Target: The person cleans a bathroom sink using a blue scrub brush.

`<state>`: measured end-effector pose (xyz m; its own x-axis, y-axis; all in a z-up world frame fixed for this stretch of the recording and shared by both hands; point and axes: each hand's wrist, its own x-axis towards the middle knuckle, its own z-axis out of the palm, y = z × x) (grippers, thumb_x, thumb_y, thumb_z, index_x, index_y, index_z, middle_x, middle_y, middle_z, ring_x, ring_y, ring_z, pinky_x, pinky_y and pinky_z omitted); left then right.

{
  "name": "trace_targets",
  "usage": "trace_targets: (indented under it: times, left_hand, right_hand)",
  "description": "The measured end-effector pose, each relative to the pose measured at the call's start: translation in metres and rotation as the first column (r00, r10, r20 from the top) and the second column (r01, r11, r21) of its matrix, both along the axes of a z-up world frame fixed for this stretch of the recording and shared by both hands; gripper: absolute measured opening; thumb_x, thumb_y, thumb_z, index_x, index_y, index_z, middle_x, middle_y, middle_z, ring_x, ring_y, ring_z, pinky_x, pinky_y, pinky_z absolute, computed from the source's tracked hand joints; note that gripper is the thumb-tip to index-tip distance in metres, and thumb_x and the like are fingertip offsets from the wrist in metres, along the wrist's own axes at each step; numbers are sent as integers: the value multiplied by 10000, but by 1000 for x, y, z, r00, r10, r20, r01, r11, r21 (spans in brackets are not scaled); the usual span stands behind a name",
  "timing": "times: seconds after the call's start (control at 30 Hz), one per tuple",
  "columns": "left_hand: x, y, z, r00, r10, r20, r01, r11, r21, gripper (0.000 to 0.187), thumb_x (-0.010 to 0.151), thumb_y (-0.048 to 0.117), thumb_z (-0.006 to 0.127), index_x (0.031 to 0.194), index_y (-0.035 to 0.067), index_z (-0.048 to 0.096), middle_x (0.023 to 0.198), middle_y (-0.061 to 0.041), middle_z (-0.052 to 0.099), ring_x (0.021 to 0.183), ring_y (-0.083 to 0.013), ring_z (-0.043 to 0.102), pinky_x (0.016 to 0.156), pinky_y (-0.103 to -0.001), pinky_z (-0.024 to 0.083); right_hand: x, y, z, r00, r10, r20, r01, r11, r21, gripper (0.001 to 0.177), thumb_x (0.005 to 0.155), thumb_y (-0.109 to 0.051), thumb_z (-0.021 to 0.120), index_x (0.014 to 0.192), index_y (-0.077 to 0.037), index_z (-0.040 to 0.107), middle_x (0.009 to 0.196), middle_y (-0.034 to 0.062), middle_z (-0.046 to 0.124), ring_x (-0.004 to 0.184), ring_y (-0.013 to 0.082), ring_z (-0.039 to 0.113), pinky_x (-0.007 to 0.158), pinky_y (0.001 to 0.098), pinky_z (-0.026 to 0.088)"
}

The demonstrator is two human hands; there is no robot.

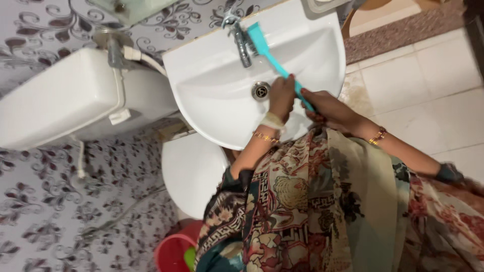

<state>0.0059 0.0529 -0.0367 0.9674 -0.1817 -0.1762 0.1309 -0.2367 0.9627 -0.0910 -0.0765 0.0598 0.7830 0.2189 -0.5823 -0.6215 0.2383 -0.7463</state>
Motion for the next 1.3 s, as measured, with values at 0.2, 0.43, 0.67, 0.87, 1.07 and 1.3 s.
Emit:
trace_targets:
  times: [0.2,0.43,0.67,0.87,1.07,1.3]
  left_hand:
    - [20,-10,23,972,-139,-189,102,976,-191,435,984,388,573,833,-20,576,621,-117,614,419,-187,527,377,-377,424]
    - [30,37,32,983,2,-185,-54,961,-273,441,982,408,583,860,-14,627,664,-99,617,483,-173,564,405,-358,458]
    - [28,-32,43,957,-221,-187,226,974,5,436,1008,366,494,916,-29,653,709,-212,727,554,-325,724,525,-426,584]
    - [47,-6,-8,991,115,66,-110,991,-73,450,1002,386,541,913,-30,688,738,-215,727,666,-361,710,657,-463,551]
    - [53,-90,-17,999,-47,-8,46,995,-84,385,964,337,569,913,-26,686,818,-259,741,773,-413,728,711,-482,564]
    - [38,-79,6,956,-131,-262,44,949,-314,375,1009,355,523,917,11,640,726,-144,703,489,-222,609,425,-383,487]
  right_hand:
    - [16,7,-8,945,-323,-52,317,944,-95,404,1046,-438,526,856,-83,555,530,-35,395,402,88,284,373,265,215]
    - [50,44,-13,994,-107,-18,101,972,-212,450,1045,-462,469,811,-82,528,511,6,415,351,118,272,345,283,206]
    - [28,6,-4,950,-277,-141,258,956,-139,459,1061,-499,426,787,-138,496,504,-45,332,358,85,217,345,257,180]
    - [71,31,-20,999,-33,7,32,861,-508,492,1062,-486,471,772,-95,547,534,11,445,360,113,288,339,293,218]
    - [53,-31,-24,988,-148,31,139,809,-570,511,1068,-479,464,760,-77,527,552,7,466,373,119,353,339,301,263]
    - [47,-63,-46,988,-149,46,146,784,-604,370,1011,-393,477,846,-94,620,604,28,517,411,137,391,349,302,286]
